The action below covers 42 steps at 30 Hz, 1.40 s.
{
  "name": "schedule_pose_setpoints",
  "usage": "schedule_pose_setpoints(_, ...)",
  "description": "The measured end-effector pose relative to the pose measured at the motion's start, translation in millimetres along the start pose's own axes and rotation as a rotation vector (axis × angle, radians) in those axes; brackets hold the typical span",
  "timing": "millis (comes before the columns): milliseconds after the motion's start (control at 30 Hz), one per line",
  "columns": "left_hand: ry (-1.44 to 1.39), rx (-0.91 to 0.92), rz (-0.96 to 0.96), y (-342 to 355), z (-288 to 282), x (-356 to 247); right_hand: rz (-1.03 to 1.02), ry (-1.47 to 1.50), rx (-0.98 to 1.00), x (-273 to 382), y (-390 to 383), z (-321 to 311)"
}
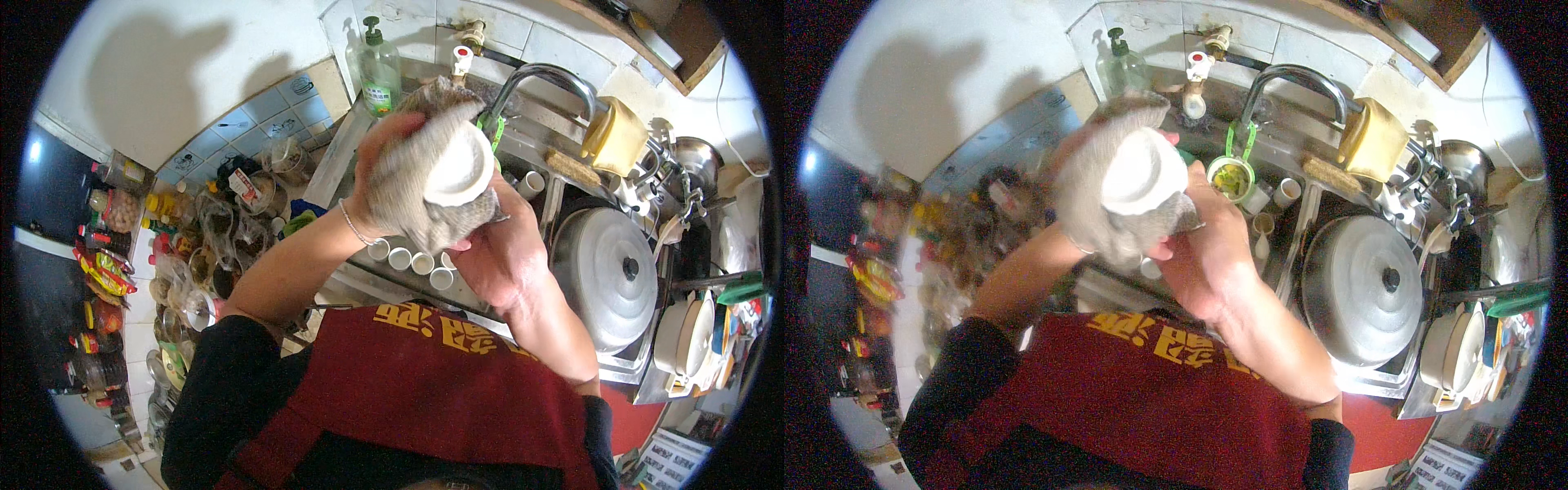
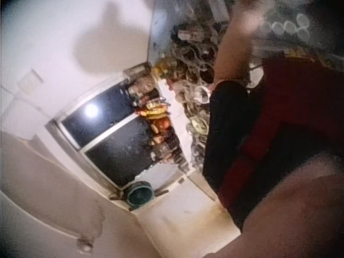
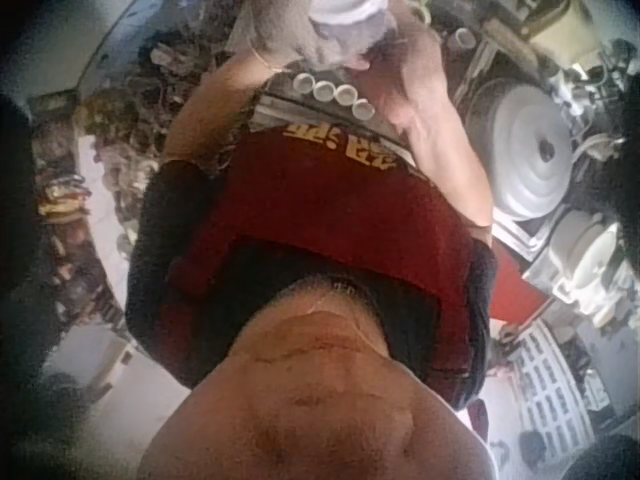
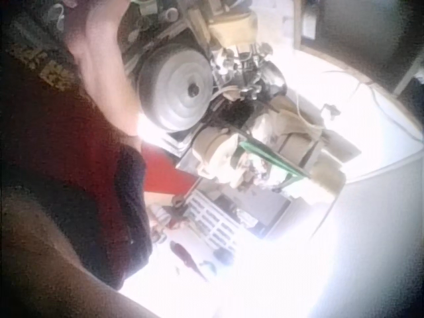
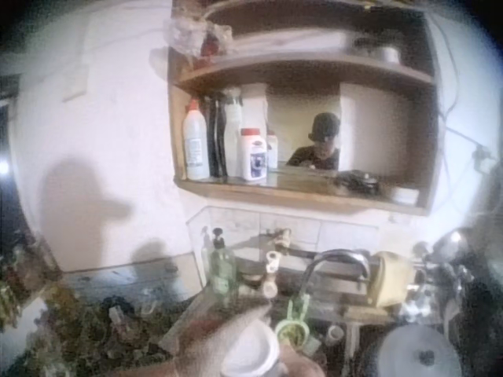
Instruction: The person scrubs multiple small white cups with a cloth at a kitchen sink, rinses them under running water, and places them in a green basket. The person repeats this process for several cups throughout the clip.
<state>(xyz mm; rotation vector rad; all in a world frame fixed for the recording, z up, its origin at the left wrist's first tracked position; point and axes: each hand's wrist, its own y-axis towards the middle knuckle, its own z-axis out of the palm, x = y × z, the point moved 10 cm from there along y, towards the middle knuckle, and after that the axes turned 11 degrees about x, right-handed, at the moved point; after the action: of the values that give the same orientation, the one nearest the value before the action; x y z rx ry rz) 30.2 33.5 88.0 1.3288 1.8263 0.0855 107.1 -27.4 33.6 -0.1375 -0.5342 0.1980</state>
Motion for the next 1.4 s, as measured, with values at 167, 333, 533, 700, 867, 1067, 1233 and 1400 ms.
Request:
schedule_pose_setpoints(167,-0.299,-0.433,0.102,-18,4,17,0.144,0.077,0.160,-10,22,-9)
schedule_pose_setpoints(333,-1.119,-0.512,-0.376,-4,34,59,0.099,0.022,0.139,-2,26,-19)
schedule_pose_setpoints(533,-0.847,-0.393,-0.103,4,14,47,0.176,-0.017,0.183,4,21,4)
schedule_pose_setpoints(700,-0.317,-0.125,0.089,25,-6,22,0.143,0.039,0.163,0,26,-1)
schedule_pose_setpoints(867,-0.310,-0.107,0.025,27,-15,25,0.086,0.243,0.198,1,30,-2)
schedule_pose_setpoints(1067,0.126,-0.094,0.192,10,2,-27,0.108,0.195,0.287,3,26,-4)
schedule_pose_setpoints(1233,0.249,-0.129,0.179,18,9,-6,0.165,0.168,0.417,8,29,4)
schedule_pose_setpoints(1400,-1.028,-0.310,-0.177,5,36,83,0.173,-0.040,0.341,7,36,-34)
